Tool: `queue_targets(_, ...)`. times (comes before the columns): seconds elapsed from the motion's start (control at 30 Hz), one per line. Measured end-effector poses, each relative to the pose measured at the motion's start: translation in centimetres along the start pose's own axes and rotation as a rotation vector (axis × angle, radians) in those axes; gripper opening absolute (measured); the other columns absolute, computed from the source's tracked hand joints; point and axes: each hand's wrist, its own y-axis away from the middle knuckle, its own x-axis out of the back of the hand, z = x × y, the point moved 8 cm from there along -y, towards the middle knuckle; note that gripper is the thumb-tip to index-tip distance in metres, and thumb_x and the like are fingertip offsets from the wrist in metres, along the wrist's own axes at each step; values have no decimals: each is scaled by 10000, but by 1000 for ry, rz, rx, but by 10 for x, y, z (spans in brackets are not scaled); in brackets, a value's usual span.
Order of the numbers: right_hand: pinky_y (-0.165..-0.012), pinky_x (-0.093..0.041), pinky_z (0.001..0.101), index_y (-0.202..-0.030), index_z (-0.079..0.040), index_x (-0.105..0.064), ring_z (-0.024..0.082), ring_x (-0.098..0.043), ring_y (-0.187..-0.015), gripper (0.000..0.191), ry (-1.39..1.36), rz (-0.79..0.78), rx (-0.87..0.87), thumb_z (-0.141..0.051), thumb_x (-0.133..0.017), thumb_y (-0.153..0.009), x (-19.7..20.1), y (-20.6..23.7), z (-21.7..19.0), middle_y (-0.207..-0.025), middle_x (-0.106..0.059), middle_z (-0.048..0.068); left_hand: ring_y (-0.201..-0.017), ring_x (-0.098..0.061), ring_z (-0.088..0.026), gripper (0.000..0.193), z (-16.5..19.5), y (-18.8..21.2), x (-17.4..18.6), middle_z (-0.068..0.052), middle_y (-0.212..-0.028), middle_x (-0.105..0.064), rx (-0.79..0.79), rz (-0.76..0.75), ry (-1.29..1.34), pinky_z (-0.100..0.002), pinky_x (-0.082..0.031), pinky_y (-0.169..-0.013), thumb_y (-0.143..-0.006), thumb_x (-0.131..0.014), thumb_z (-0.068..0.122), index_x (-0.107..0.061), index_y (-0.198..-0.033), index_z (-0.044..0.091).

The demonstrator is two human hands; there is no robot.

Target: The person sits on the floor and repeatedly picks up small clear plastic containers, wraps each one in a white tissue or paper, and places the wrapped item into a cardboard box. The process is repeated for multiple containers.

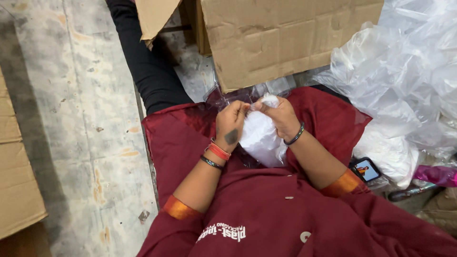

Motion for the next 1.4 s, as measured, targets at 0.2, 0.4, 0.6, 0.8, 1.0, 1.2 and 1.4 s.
queue_targets(0.2,-846,-586,307,-1011,-36,-716,148,-720,-910,318,-331,-186,-218,-278,-768,-812,4,6,16,-992,-748,74,-716,-602,-148,318,-48,-5,-20,-46,-802,-664,236,10,675,-309,-509,-696,-1076,-535,321,-675,-967,57)
queue_targets(0.4,-631,-485,299,-963,-50,-637,111,-586,-721,210,-173,-303,-474,-215,-768,-965,59,46,11,-823,-618,16,-779,-630,-120,374,-27,30,-45,-26,-894,-668,493,-219,1948,-268,-531,-764,-1214,-515,354,-607,-1028,43)
queue_targets(0.6,-653,-464,299,-908,-53,-614,92,-519,-755,276,638,-268,-411,-187,-847,-847,108,94,-16,-815,-562,-17,-884,-686,-197,209,20,133,-85,-93,-1036,-689,873,-486,1778,-394,-597,-863,-922,-504,116,-626,-1073,41)
queue_targets(0.8,-733,-531,323,-1031,-112,-642,130,-650,-863,302,817,-383,-45,-204,-804,-793,33,111,-34,-920,-683,9,-823,-625,-242,229,-13,141,-59,-160,-979,-649,657,-357,1036,-407,-531,-759,-893,-524,-129,-590,-1087,-27)
queue_targets(1.0,-687,-520,473,-1080,-135,-666,348,-686,-808,304,1391,-210,160,-208,-764,-801,-26,105,-33,-873,-706,125,-964,-630,-378,212,14,134,12,-224,-1062,-601,-92,-71,-105,-432,-537,-849,-846,-544,-102,-574,-1040,-21)
queue_targets(1.2,-590,-511,483,-1281,-168,-671,367,-656,-704,545,1454,-47,343,-98,-679,-740,-48,94,-27,-904,-693,139,-951,-610,-462,182,-28,115,2,-246,-979,-618,199,-240,-417,-532,-501,-820,-843,-552,-25,-505,-1018,-2)
queue_targets(1.4,-614,-518,486,-1219,-212,-686,351,-683,-748,412,1423,-112,279,-169,-687,-809,-28,86,-12,-844,-707,118,-947,-643,-463,165,-31,102,1,-241,-1018,-650,59,-143,-350,-534,-506,-800,-896,-528,22,-532,-1060,38)
